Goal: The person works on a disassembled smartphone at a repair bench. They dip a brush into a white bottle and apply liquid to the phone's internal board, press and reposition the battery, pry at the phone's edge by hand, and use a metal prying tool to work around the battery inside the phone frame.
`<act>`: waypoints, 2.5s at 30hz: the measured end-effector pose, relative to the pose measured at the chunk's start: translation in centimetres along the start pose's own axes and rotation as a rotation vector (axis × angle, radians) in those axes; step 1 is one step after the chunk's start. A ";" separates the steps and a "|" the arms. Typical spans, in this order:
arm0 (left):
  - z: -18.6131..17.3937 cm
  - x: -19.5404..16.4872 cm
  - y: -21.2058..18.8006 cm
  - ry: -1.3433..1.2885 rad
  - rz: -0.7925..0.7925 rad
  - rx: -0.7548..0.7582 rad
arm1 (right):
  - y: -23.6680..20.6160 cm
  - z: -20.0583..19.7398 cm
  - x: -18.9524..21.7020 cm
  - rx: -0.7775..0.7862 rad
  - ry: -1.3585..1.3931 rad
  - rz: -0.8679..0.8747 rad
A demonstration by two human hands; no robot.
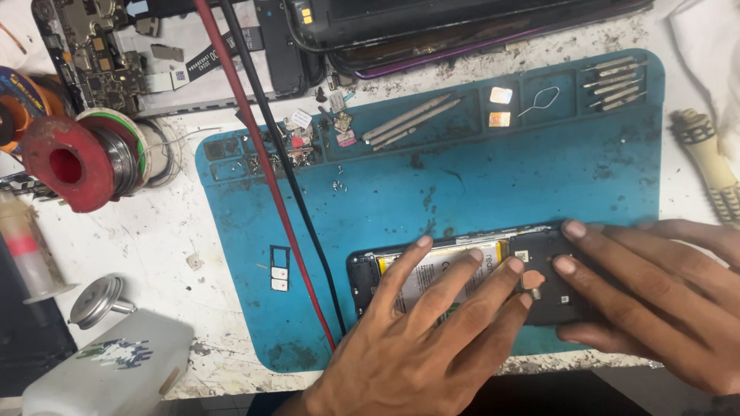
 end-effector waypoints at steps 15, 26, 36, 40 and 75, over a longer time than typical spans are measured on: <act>0.9 -0.5 -0.5 0.169 0.048 0.019 | 1.2 -1.5 -1.9 -0.048 0.390 0.437; 1.3 -1.2 -0.8 0.211 0.083 0.033 | -2.6 -0.7 3.5 -0.143 0.235 0.347; -0.5 -2.6 -0.4 0.185 0.010 0.120 | -2.3 0.6 6.5 -0.106 0.027 0.389; -1.3 -3.5 -0.3 0.186 0.009 0.150 | -1.6 -0.2 6.0 -0.136 0.059 0.412; 2.9 -2.2 2.9 0.430 -0.266 -0.199 | -1.2 -0.3 -0.3 -0.316 0.424 0.467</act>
Point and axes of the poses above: each hand's wrist, its own y-axis towards the middle knuckle, its own z-axis out of the palm, x = y × z, the point moved 8 cm from there along y, towards the middle knuckle, and after that the axes turned 14 degrees about x, right-handed, at the moved point
